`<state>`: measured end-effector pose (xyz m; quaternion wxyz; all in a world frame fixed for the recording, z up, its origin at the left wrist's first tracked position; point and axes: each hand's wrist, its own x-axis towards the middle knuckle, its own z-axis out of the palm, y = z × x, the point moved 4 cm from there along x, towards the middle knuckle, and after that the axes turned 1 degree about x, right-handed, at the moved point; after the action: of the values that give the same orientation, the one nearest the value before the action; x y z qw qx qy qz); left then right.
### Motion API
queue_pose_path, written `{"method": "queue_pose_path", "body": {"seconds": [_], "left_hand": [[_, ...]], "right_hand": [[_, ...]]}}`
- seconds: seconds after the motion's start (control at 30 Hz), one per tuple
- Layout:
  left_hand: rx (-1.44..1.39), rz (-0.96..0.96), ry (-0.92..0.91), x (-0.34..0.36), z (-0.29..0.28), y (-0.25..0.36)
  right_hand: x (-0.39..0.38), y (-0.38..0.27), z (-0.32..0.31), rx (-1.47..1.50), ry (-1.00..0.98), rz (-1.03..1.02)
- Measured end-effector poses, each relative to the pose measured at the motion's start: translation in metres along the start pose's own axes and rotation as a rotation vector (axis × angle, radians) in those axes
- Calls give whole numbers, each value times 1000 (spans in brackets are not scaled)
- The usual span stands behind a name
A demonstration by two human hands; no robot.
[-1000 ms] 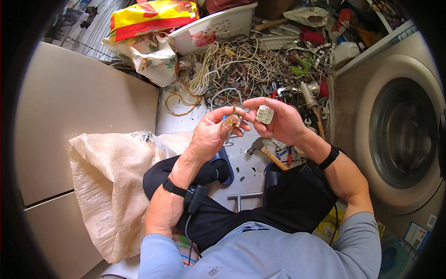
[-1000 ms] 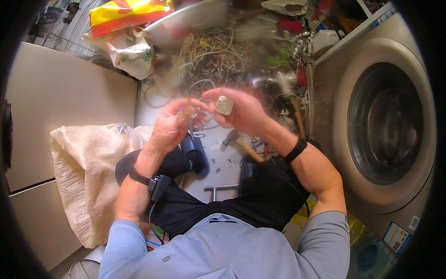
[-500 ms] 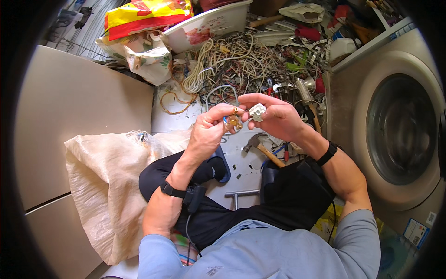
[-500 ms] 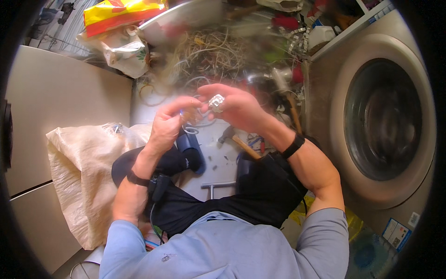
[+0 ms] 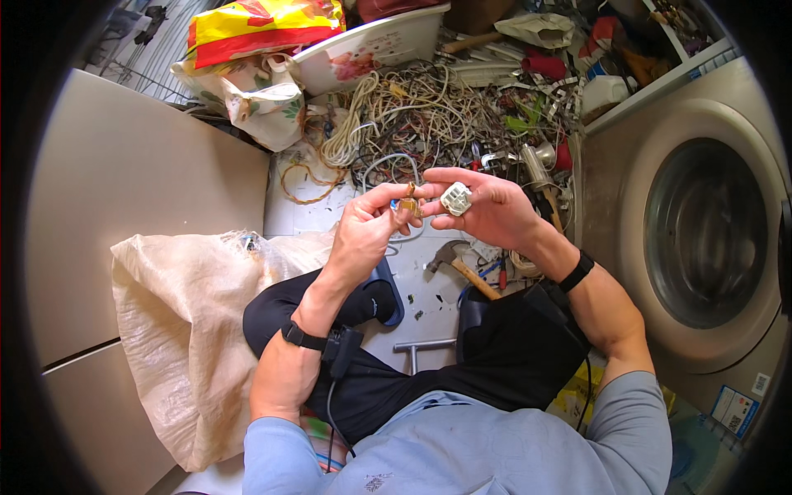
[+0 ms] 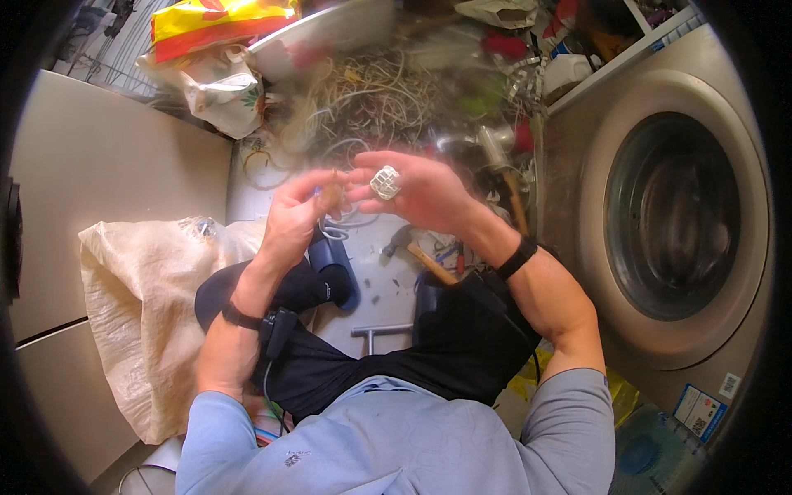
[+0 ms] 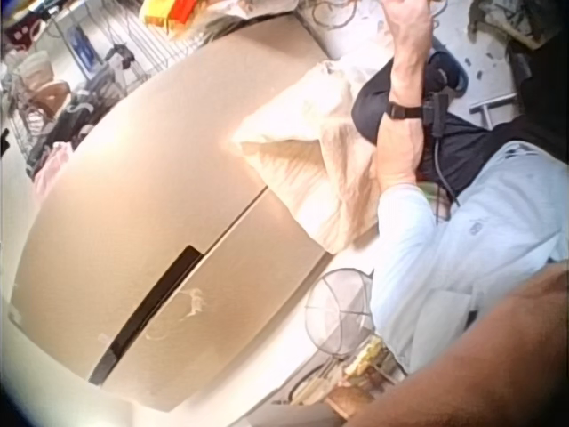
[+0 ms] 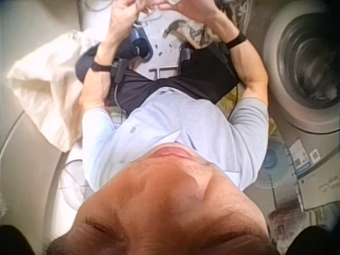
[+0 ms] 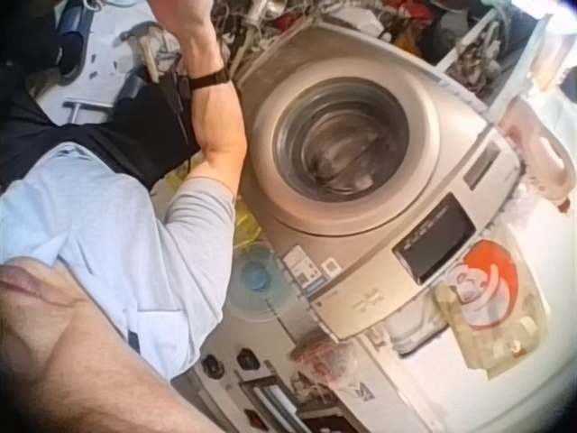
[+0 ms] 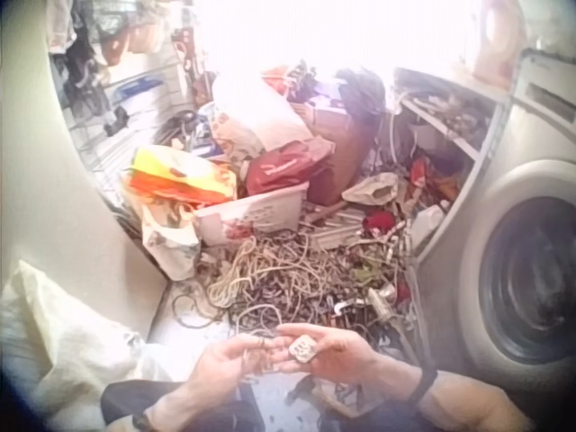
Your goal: Wiring and assembling an electrical component while sitting on the floor in a utility area.
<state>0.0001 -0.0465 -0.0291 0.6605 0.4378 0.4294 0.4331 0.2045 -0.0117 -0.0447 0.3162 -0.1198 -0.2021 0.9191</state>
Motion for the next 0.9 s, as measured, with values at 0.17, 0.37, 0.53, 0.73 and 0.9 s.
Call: {"method": "queue_pose_path", "body": {"seconds": [0.17,0.37,0.53,0.73,0.9], "left_hand": [[-2,19,16,-1,-1,2],[-36,33,-109,-3,9,11],[-199,-10,-110,-4,10,7],[-221,-82,-87,-5,10,7],[-215,-91,-72,-2,6,3]], "right_hand": [[-2,0,3,-191,19,-33],[-8,-14,26,-943,322,-22],[-7,-8,38,-1479,406,-378],[-9,-3,47,-1249,454,-136],[-10,2,48,-1267,428,-216]]}}
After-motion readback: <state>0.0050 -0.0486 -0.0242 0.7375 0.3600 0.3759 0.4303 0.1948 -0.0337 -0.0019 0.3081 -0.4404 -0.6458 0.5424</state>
